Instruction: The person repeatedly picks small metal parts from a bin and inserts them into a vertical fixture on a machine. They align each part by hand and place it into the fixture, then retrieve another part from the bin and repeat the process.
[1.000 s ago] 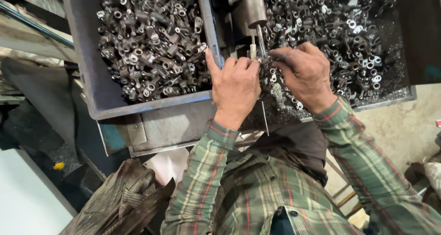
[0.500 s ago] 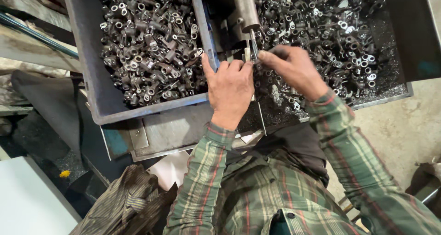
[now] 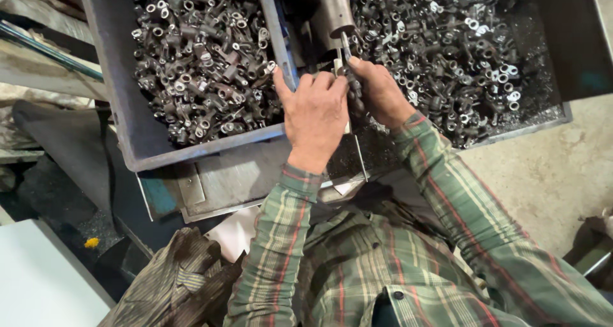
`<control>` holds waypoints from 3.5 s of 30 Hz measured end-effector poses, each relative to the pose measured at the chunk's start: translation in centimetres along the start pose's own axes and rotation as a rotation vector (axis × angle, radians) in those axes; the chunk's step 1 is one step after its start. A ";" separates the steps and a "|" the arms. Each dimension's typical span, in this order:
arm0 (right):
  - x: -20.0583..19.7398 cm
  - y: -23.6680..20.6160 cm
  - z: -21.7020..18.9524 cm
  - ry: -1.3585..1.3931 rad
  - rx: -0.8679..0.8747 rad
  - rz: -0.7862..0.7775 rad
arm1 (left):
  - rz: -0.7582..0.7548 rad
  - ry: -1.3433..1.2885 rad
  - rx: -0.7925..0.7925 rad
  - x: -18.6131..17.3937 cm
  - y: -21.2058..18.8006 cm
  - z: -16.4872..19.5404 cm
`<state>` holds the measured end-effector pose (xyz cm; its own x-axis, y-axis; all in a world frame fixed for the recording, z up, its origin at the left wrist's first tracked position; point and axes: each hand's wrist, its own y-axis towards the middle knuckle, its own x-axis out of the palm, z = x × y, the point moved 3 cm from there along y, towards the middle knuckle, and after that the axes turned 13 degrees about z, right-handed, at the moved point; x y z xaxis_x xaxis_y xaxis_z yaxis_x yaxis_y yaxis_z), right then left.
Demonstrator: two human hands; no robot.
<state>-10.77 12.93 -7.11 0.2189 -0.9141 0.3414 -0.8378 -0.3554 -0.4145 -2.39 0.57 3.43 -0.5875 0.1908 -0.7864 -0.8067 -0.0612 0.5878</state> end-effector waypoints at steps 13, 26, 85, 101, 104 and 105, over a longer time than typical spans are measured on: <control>-3.9 -7.4 1.0 -0.319 -0.060 -0.024 | -0.098 -0.431 -0.001 -1.7 -1.3 -2.1; -20.5 -9.4 -6.3 -1.461 -0.989 0.460 | 0.416 -1.512 -0.871 -0.3 -1.6 -7.5; -1.5 -4.1 -2.4 -0.724 -0.595 0.254 | 0.031 0.019 -0.084 -0.5 -1.0 -0.2; 0.3 -0.6 0.5 0.024 -0.165 0.116 | 0.057 0.031 -0.118 0.3 -1.0 0.2; 0.4 -0.5 0.6 0.068 -0.107 0.108 | 0.033 -0.013 -0.088 0.4 -0.8 -0.2; 0.4 -0.5 0.7 0.084 -0.073 0.120 | 0.023 -0.035 -0.084 0.4 -0.8 -0.2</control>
<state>-9.96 12.64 -7.37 0.0746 -0.9286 0.3636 -0.8904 -0.2262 -0.3950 -1.98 0.46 2.61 -0.6045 0.2220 -0.7650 -0.7964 -0.1475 0.5865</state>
